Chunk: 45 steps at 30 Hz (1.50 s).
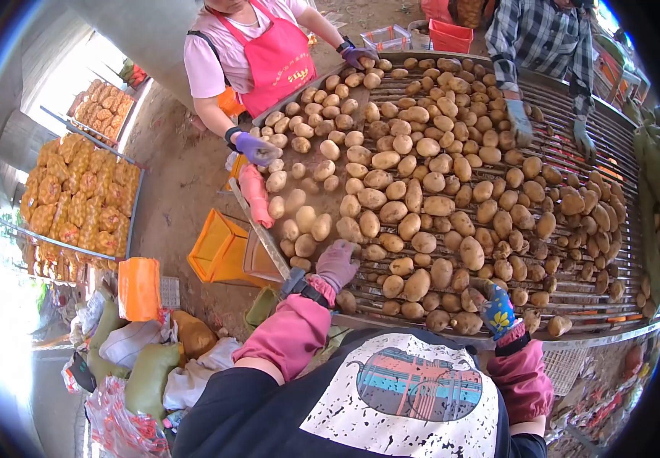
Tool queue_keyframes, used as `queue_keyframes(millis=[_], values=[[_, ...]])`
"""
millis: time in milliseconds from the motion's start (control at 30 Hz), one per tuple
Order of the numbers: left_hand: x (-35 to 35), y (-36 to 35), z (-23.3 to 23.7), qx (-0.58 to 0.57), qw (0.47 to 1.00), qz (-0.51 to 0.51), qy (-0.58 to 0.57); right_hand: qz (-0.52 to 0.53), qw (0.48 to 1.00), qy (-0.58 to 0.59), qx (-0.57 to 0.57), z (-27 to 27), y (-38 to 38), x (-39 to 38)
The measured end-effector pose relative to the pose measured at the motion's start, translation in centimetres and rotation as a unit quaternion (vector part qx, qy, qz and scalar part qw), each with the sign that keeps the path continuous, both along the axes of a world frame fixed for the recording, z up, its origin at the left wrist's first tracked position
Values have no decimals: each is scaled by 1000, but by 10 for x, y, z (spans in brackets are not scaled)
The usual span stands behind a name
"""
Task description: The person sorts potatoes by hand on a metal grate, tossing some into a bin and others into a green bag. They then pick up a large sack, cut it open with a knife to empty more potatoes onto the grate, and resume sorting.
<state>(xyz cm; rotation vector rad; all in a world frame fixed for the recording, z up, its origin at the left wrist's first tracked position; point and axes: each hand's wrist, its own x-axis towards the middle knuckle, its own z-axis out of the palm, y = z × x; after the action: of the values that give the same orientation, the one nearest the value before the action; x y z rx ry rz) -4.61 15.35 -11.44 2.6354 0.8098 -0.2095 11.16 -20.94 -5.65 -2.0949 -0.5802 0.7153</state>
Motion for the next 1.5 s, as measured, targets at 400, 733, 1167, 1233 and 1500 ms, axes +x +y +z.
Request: queue_keyframes(millis=[400,733,1167,1233,1500], values=[[9,11,-41,19,999,20,-28,15,999,15,27,9,8,-4],[-30,51,-17,-88,996,-24,14,-11,999,33,28,5,-9,-6],[1,-11,-4,-22,995,-37,94,-3,997,49,52,-1,-2,-8],[0,-25,-10,-54,997,5,61,-5,998,41,53,8,-6,-11],[13,-62,-51,-84,985,149,-13,-10,997,56,54,-3,-7,-12]])
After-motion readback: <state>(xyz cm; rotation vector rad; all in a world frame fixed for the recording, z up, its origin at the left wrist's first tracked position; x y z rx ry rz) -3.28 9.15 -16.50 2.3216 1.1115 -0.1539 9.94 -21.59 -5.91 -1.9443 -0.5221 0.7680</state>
